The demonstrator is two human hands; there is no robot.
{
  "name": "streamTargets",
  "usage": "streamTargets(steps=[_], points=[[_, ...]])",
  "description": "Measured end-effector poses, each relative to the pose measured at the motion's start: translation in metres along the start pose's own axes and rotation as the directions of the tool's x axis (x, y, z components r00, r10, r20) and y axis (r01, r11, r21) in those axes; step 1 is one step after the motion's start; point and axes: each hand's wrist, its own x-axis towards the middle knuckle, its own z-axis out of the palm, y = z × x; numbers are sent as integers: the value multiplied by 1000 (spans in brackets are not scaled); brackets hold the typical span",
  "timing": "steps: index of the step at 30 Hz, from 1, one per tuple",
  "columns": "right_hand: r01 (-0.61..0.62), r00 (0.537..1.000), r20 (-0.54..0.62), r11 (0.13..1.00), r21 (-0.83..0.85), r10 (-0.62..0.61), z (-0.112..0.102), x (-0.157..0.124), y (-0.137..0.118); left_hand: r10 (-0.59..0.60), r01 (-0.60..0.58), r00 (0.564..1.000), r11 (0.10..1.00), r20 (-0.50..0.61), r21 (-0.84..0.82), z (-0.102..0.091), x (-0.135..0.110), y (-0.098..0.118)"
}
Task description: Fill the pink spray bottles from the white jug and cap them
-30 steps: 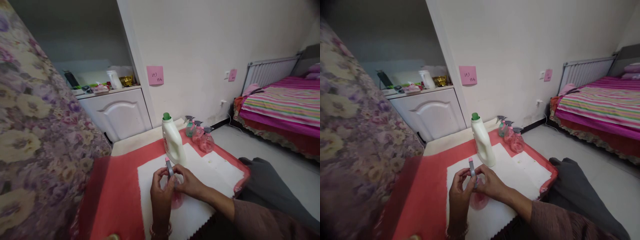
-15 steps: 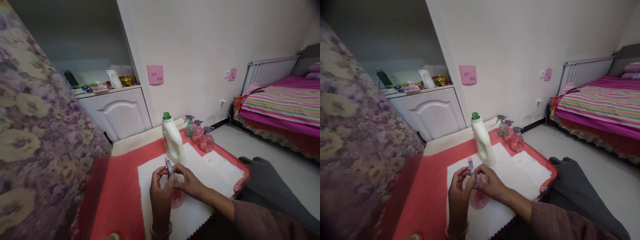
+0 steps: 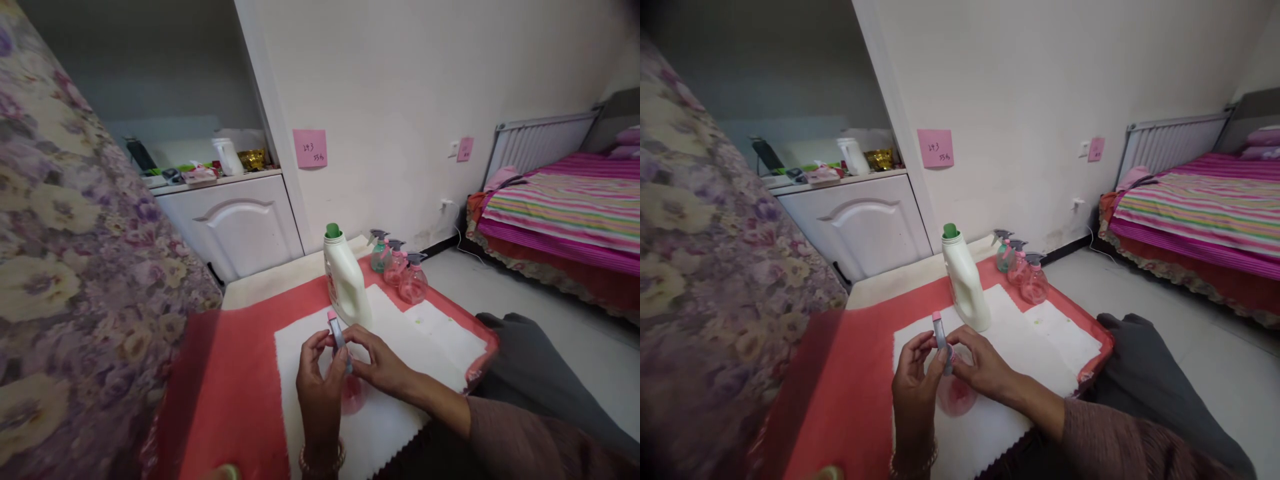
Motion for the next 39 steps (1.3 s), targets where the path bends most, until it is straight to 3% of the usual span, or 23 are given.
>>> streamTargets(steps=[17, 39], points=[[35, 999, -4, 998, 43, -35, -4, 0, -30, -56, 51, 998, 980, -20, -192, -2, -10, 34], [98, 995, 12, 993, -72, -97, -8, 0, -59, 29, -26, 999, 989, 19, -144, -14, -16, 47]])
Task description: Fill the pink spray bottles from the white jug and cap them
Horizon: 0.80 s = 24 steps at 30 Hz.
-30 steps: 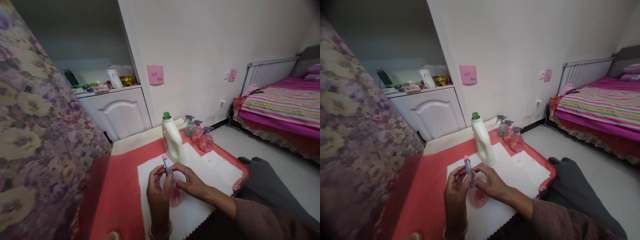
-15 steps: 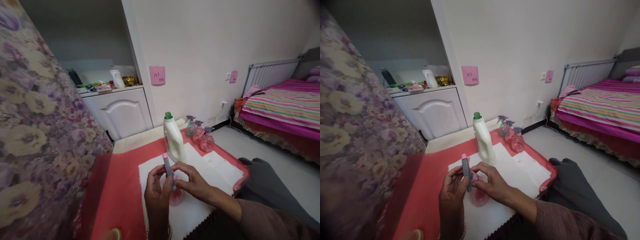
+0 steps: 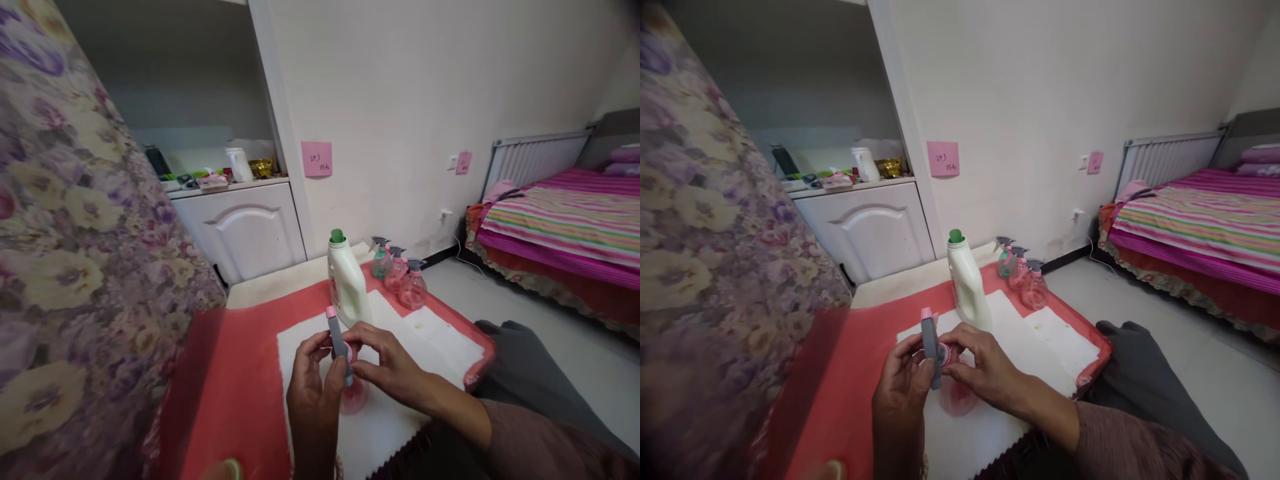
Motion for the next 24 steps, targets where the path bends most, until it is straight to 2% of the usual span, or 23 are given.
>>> streamTargets(steps=[3, 8, 11, 14, 17, 20, 24], points=[[24, 1000, 18, 1000, -19, -23, -1, 1, -3, 15, -15, 1000, 1000, -1, 18, 1, -2, 5], [65, 998, 27, 996, -61, -63, -3, 2, -13, 6, -9, 999, 998, -42, -65, 6, -8, 19], [83, 996, 51, 994, -69, -79, -5, 2, -25, 64, -66, 997, 996, -36, -67, 5, -11, 25], [85, 994, 72, 993, -80, -79, -6, 2, -35, 118, -117, 993, 993, 17, -20, -2, -11, 28], [86, 994, 71, 989, -118, -78, -6, 0, -39, 124, -125, 991, 992, 59, 12, -7, -10, 29], [110, 993, 60, 983, -144, -103, -4, -1, -39, 137, -141, 988, 989, 65, 53, -10, -11, 32], [157, 988, 26, 975, -159, -155, 0, -3, -41, 180, -187, 982, 960, 55, 208, -13, -15, 39]])
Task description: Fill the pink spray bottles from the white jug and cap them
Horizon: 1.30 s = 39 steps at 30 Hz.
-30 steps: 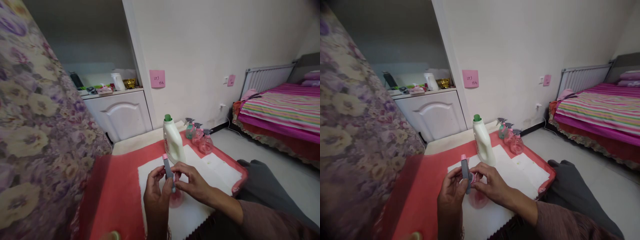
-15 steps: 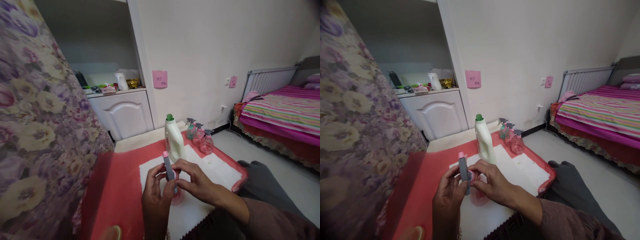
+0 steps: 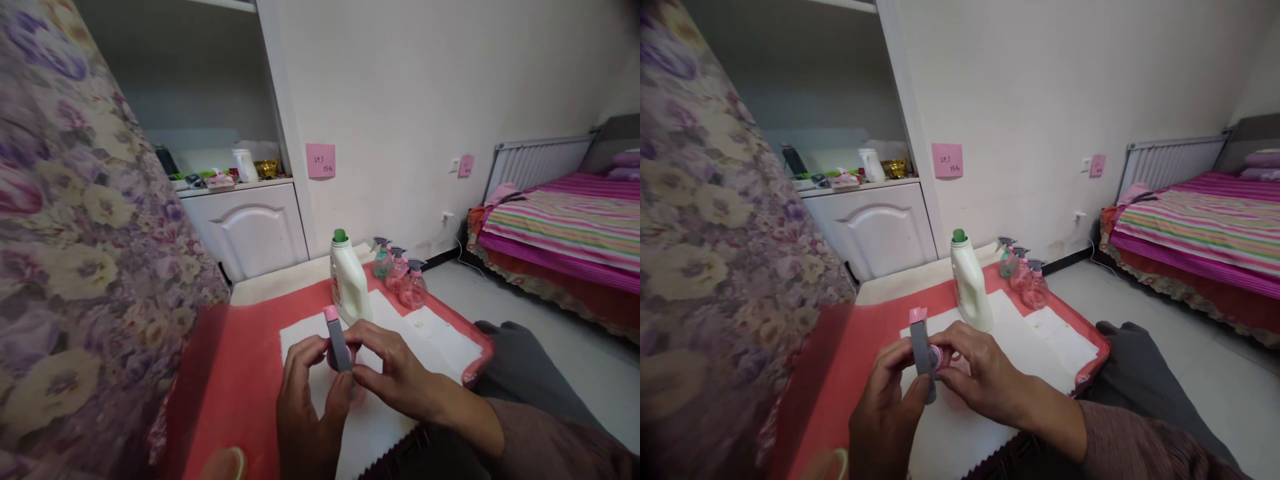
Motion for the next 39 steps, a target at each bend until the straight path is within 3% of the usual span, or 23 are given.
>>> streamTargets(steps=[8, 16, 24, 28, 34, 39], points=[[125, 989, -73, 992, -16, -125, 4, -2, 0, 177, -172, 984, 967, -10, 188, -2, -3, 10], [71, 984, -165, 997, 17, -67, 10, -8, 11, 179, -194, 971, 977, 160, 86, -5, 0, -7], [44, 996, -75, 999, -8, -45, 6, -20, 28, 299, -343, 937, 887, 181, 308, -10, 8, -14], [2, 999, -48, 999, -40, -4, 1, -32, 38, 233, -282, 959, 859, 164, 427, -23, 17, -34], [-64, 998, 10, 997, -45, 65, -3, -44, 44, 135, -161, 987, 781, 89, 604, -45, 25, -86], [-93, 994, 51, 995, -38, 94, -3, -50, 48, -21, -103, 987, 686, 161, 720, -54, 19, -122]])
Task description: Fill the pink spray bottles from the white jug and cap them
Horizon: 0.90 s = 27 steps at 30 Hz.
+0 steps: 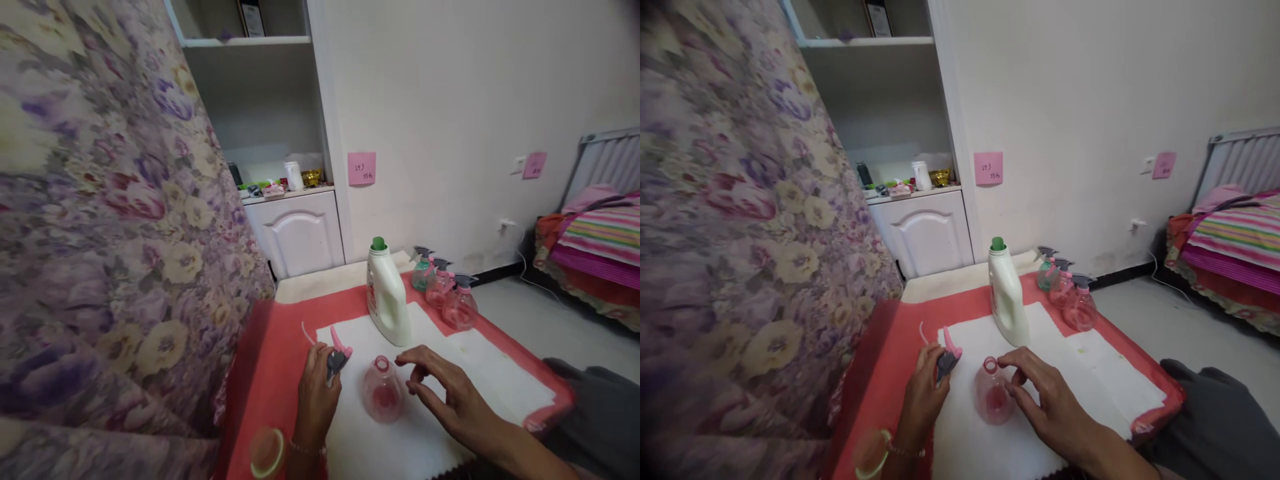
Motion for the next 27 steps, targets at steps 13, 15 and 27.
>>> streamTargets(steps=[13, 15, 27], points=[[-70, 997, 27, 997, -18, 70, -3, -10, 12, -391, 280, 920, 706, 28, 651, 19, -24, 2], [-78, 996, 31, 997, -14, 78, -3, -11, 13, -408, 291, 913, 678, 16, 675, 20, -26, 1], [-121, 993, -16, 992, -46, 121, -18, -13, 18, -514, 353, 858, 631, 31, 691, 17, -24, -3]])
